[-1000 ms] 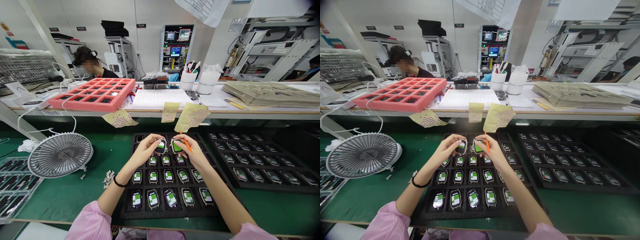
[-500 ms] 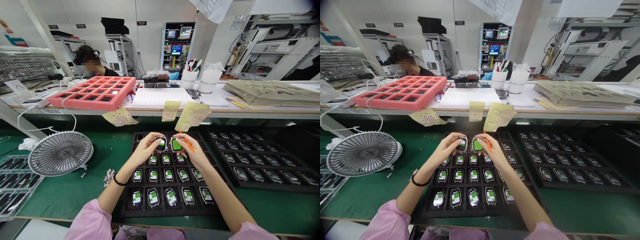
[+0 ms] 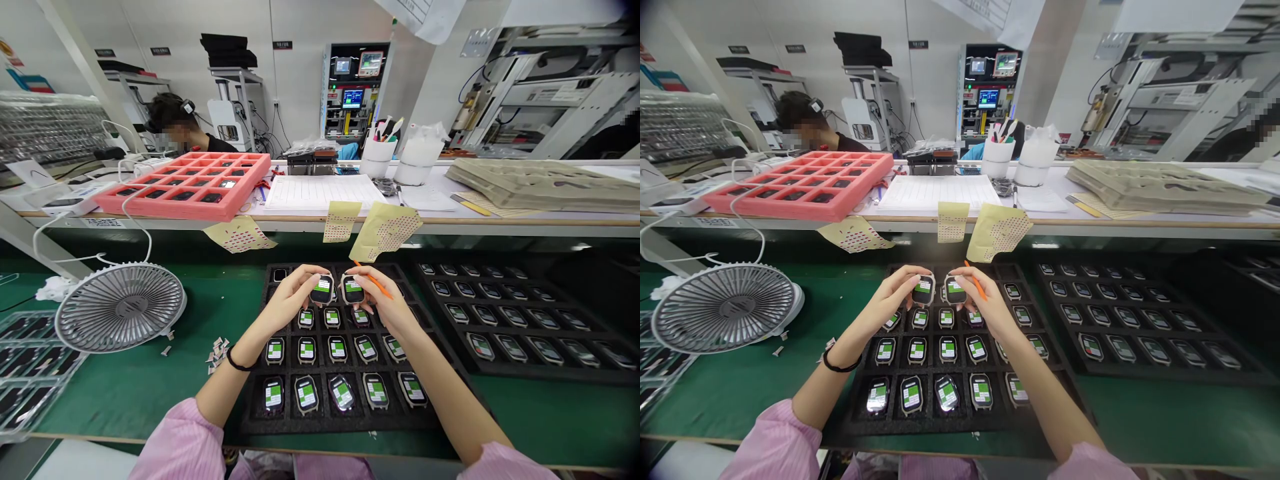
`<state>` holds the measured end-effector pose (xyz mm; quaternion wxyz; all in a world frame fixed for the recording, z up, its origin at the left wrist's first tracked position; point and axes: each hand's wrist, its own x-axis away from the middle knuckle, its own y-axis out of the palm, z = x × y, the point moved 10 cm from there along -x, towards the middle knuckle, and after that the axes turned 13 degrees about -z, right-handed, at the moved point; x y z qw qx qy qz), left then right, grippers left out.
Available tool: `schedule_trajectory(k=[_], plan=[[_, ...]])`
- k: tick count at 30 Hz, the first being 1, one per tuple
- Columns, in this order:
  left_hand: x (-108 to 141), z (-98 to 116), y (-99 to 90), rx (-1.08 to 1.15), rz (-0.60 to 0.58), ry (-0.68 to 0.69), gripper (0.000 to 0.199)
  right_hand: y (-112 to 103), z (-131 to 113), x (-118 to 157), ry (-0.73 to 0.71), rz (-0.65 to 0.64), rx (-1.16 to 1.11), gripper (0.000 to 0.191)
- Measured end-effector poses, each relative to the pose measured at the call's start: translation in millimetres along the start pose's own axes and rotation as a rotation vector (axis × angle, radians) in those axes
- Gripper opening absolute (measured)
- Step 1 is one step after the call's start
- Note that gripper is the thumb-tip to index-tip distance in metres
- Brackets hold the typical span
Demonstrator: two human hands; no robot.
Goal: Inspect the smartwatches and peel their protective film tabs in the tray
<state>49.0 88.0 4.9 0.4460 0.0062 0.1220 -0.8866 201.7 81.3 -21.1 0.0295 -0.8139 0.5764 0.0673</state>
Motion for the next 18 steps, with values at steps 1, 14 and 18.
schedule_trajectory(k=[1,14,18], plan=[[0.0,-0.8,-1.4,-0.006,0.011,-0.004,0.032,0.2,0.2,0.1,0.000,-0.002,-0.003,0.029],[0.1,2.1,0.2,0.022,0.009,0.012,0.033,-0.2,2.1,-0.5,-0.007,-0.014,-0.013,0.028],[-1.3,-3.4,-3.6,0.002,0.027,0.003,0.032,-0.1,2.5,-0.3,-0.011,-0.017,-0.011,0.028]])
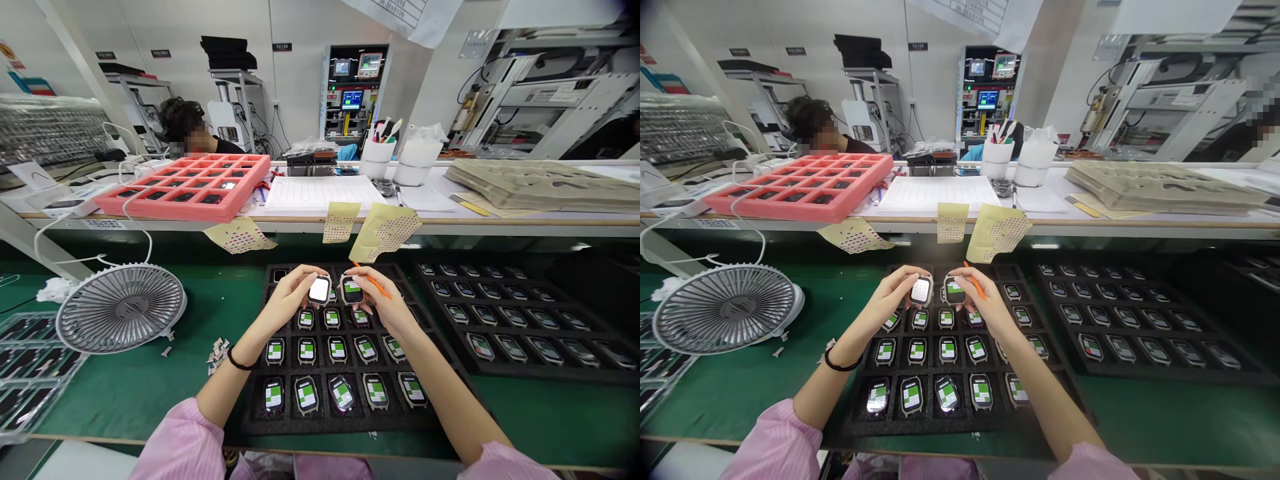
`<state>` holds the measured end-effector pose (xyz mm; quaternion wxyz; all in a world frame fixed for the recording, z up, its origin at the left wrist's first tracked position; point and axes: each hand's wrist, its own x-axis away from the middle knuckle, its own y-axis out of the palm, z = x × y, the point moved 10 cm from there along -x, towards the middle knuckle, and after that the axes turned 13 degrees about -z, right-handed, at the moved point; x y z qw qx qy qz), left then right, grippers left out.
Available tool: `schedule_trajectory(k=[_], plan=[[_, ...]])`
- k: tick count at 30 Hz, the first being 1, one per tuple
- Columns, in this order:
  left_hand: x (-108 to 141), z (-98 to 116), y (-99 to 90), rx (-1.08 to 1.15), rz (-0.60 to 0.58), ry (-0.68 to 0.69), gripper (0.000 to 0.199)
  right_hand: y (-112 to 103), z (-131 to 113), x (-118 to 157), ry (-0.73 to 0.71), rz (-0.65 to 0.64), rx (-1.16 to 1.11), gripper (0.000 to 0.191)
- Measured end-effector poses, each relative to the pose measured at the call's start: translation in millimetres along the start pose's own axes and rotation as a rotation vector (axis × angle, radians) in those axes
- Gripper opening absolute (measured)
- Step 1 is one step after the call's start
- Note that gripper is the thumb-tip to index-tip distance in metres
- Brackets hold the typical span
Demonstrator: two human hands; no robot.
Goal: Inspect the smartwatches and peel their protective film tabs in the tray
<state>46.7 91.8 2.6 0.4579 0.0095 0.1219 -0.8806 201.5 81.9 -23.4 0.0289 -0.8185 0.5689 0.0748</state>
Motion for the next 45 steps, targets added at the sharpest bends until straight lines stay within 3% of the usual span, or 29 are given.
schedule_trajectory(k=[5,12,20,26,35,45], plan=[[0.0,-0.1,3.8,0.025,-0.034,-0.001,0.032,-0.1,-0.3,-0.2,-0.008,0.002,-0.008,0.027],[0.0,1.3,9.6,0.071,-0.073,0.008,0.049,-0.4,0.2,-0.1,-0.002,0.006,-0.010,0.027],[1.4,-0.6,-0.9,0.044,0.009,-0.005,0.030,1.0,-1.1,0.3,0.007,0.002,-0.001,0.026],[1.8,-1.6,1.3,0.075,-0.003,-0.031,0.030,0.9,-1.0,0.1,0.009,0.006,0.002,0.026],[1.0,3.1,9.0,0.038,-0.082,0.034,0.041,0.9,-0.2,0.5,0.018,0.015,0.008,0.027],[0.8,-1.6,3.4,0.083,-0.016,-0.007,0.033,2.5,-0.4,0.6,0.027,0.014,0.011,0.027]])
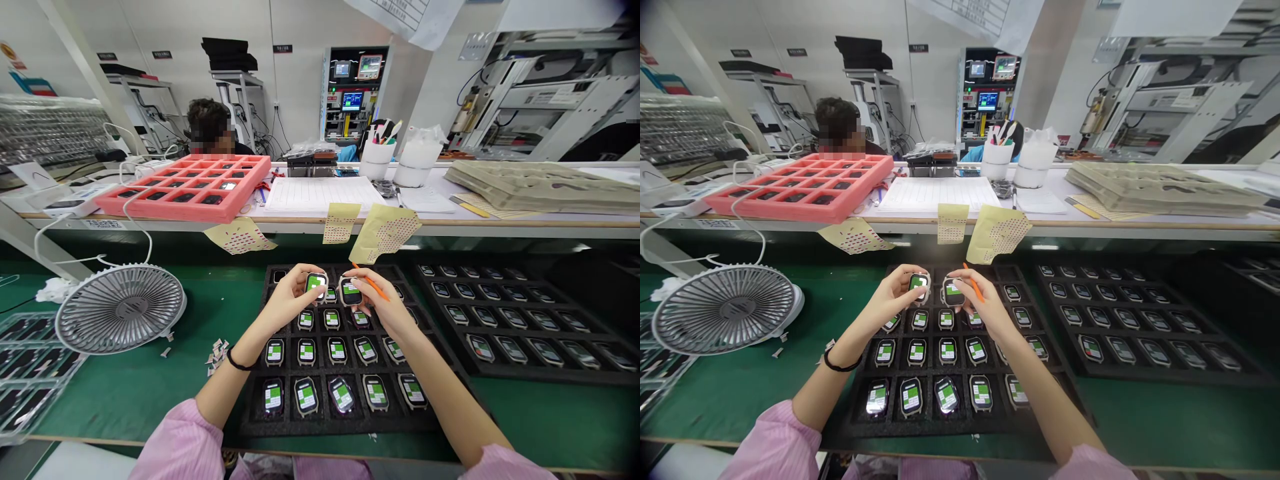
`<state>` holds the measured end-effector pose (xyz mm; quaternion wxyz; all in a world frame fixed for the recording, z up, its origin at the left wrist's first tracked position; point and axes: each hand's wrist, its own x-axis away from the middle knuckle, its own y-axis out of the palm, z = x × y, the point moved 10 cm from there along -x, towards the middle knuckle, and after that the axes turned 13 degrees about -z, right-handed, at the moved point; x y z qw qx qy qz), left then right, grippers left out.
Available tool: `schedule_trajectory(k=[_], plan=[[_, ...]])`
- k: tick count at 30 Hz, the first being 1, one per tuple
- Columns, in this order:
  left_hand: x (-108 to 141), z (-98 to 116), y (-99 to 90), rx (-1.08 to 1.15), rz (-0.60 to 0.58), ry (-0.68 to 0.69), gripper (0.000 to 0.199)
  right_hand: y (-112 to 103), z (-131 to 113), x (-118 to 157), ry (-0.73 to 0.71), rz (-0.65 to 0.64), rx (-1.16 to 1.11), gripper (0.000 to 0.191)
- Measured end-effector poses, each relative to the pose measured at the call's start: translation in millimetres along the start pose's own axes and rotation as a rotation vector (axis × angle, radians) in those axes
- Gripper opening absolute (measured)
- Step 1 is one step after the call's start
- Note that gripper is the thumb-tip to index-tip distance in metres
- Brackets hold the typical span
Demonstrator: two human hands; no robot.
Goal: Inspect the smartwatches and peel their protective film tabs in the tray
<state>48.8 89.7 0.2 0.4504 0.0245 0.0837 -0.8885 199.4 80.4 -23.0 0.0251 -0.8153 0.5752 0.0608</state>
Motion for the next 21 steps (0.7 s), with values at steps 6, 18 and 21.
schedule_trajectory(k=[6,18,21], plan=[[0.4,-2.4,-4.0,0.034,0.038,-0.032,0.031,1.2,-1.1,1.1,0.009,0.008,0.004,0.028],[-3.5,-3.7,0.8,-0.006,-0.039,0.040,0.036,1.4,-0.3,0.6,0.010,0.005,-0.001,0.028],[-3.7,-3.1,2.7,0.014,-0.050,0.043,0.041,2.0,-0.8,0.4,0.004,0.001,-0.003,0.028]])
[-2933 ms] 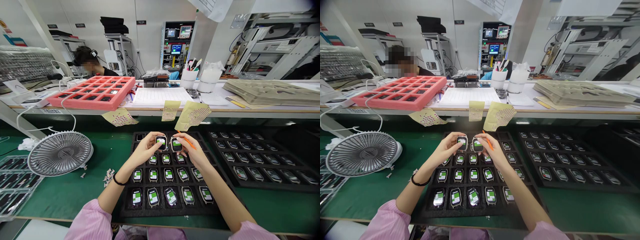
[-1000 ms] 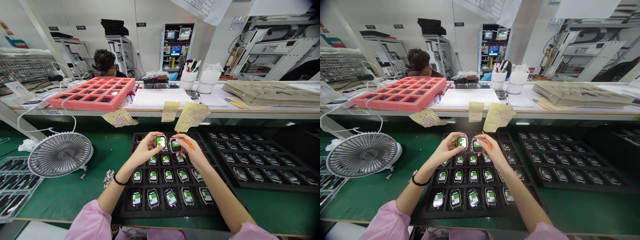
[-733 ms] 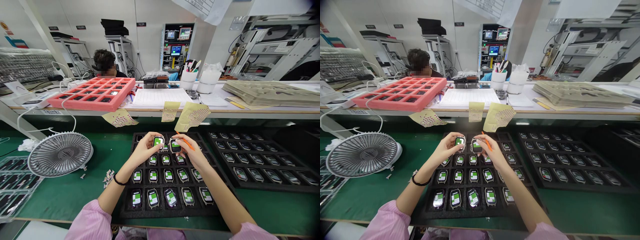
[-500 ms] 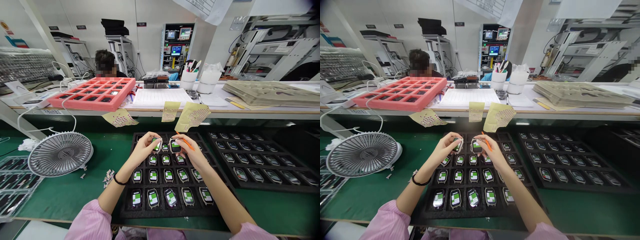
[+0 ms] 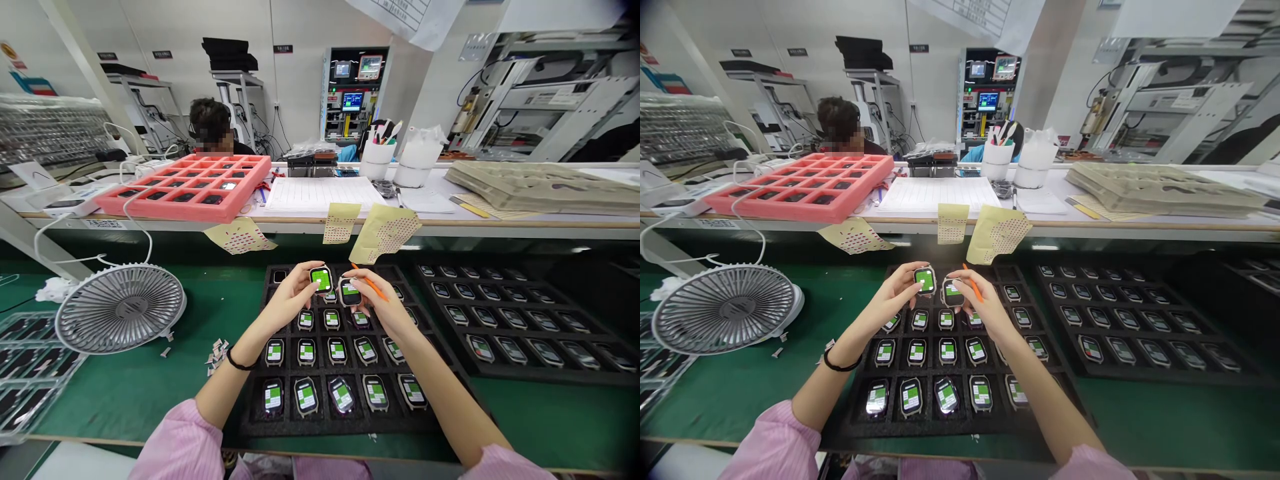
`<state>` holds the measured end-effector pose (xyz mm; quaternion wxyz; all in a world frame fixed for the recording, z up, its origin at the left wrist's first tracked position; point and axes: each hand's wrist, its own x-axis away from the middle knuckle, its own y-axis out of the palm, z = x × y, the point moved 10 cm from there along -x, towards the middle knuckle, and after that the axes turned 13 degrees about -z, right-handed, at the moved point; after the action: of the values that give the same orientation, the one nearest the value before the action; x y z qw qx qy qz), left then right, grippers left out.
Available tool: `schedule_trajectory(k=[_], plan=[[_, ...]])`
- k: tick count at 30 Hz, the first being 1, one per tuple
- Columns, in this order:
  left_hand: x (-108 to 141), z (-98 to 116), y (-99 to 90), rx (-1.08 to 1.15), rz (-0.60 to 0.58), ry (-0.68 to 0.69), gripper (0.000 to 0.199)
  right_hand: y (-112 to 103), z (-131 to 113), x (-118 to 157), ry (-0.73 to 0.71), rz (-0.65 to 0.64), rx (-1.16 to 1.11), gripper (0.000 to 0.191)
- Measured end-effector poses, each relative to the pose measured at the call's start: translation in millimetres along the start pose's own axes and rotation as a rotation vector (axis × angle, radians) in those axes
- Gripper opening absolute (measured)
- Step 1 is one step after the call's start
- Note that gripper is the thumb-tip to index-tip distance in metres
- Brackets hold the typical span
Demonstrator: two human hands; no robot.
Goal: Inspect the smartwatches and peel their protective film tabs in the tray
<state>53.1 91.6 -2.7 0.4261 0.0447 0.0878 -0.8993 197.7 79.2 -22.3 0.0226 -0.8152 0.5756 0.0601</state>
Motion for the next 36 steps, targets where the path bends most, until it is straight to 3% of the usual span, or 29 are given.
schedule_trajectory(k=[10,18,30,36], plan=[[-0.5,-1.8,2.1,0.005,-0.028,0.002,0.053,1.5,0.4,-0.1,0.003,-0.003,0.006,0.026],[2.6,4.3,0.1,-0.011,0.015,-0.005,0.042,1.7,1.1,0.0,0.016,0.004,0.008,0.025],[2.1,4.2,0.8,-0.002,0.003,0.000,0.048,2.0,2.7,-0.6,0.011,-0.010,0.005,0.024],[3.4,6.5,-4.8,-0.017,0.057,0.010,0.045,2.8,0.4,0.3,0.016,-0.006,0.020,0.023]])
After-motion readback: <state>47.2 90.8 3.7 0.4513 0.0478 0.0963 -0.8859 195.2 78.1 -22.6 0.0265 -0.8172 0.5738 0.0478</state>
